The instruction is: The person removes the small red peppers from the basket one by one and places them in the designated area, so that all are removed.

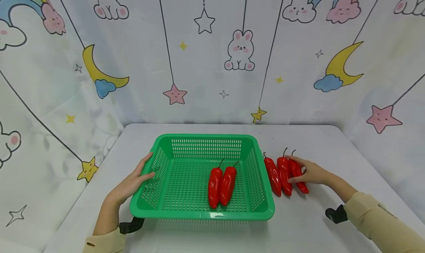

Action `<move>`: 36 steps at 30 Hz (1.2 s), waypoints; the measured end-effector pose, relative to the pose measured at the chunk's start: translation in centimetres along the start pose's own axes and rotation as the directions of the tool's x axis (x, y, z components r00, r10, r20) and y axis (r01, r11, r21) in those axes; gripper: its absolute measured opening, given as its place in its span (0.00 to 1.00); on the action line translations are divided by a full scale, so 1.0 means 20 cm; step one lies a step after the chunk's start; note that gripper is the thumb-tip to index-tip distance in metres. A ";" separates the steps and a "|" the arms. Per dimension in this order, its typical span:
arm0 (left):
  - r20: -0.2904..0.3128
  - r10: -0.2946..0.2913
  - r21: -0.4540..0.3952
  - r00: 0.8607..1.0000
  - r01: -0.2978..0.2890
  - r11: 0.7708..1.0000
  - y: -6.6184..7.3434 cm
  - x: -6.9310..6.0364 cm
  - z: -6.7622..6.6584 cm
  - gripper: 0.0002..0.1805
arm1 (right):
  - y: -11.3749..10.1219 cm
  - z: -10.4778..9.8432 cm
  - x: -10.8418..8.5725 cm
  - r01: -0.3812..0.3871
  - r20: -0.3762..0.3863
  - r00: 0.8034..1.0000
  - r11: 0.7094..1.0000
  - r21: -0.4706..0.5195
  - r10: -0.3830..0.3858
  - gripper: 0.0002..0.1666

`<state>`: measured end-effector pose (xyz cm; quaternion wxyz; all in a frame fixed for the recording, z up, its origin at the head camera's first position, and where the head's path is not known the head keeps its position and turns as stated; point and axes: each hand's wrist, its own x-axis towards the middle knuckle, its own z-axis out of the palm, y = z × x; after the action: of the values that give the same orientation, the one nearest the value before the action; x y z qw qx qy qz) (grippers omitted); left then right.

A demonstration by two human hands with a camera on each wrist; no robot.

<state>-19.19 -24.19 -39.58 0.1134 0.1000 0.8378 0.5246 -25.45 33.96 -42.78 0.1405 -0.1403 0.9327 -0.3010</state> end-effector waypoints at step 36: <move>0.023 0.033 0.010 0.999 -0.034 0.999 -0.01 -0.01 0.00 0.38 | -0.04 -0.04 -0.02 0.012 -0.011 1.000 0.995 -0.101 -0.013 0.56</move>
<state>-19.10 -24.30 -39.70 0.1138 0.1207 0.8373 0.5209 -25.17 33.98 -41.54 0.1259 -0.1513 0.9466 -0.2553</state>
